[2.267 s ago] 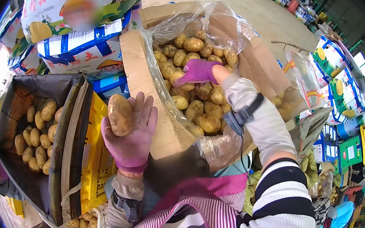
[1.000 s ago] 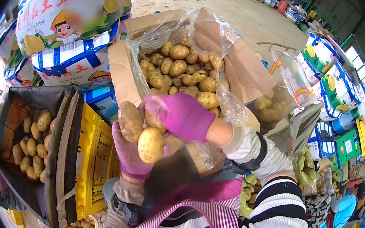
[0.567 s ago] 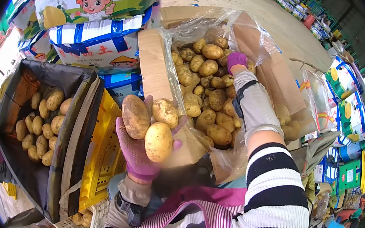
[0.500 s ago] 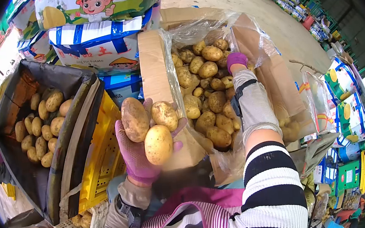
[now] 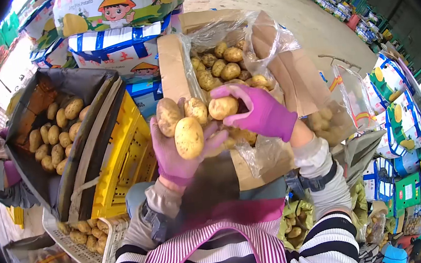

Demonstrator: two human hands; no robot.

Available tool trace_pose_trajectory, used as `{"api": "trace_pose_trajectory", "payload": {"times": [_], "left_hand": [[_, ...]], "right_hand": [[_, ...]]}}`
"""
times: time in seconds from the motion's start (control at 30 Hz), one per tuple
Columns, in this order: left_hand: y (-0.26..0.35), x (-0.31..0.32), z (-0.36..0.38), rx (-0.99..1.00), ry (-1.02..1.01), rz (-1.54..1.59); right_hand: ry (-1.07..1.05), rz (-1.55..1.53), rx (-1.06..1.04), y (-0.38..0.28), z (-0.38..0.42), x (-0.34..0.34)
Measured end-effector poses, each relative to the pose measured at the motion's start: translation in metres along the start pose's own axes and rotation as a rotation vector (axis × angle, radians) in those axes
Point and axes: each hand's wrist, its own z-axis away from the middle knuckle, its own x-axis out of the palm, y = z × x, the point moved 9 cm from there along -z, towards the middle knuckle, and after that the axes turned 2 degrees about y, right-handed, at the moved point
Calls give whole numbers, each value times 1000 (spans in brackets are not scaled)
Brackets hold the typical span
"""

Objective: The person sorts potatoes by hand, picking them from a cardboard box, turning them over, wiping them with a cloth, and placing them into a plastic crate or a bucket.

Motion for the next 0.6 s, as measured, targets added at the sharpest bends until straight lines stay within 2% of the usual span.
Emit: {"api": "trace_pose_trajectory", "payload": {"times": [0.07, 0.1, 0.2, 0.23, 0.3, 0.33, 0.4, 0.47, 0.6], "left_hand": [[-5, 0, 9, 67, 40, -302], [-8, 2, 15, 84, 50, -359], [-17, 17, 38, 124, 17, -399], [-18, 22, 47, 148, 6, -414], [-12, 36, 70, 235, -21, -465], [-3, 45, 86, 316, -46, -507], [20, 75, 129, 561, -122, -627], [53, 114, 191, 897, -188, -810], [96, 198, 360, 1690, -67, -1364]], "right_hand": [[28, 167, -169, -37, 19, 15], [36, 149, -138, -38, 28, 20], [1, -345, -32, -44, 51, 42], [-37, -352, 3, -46, 57, 48], [36, -512, -35, -55, 60, 53], [61, -436, -40, -56, 58, 50], [105, -420, -79, -59, 51, 52], [117, -311, -112, -53, 50, 55], [-21, -288, -232, -47, 31, 74]]}}
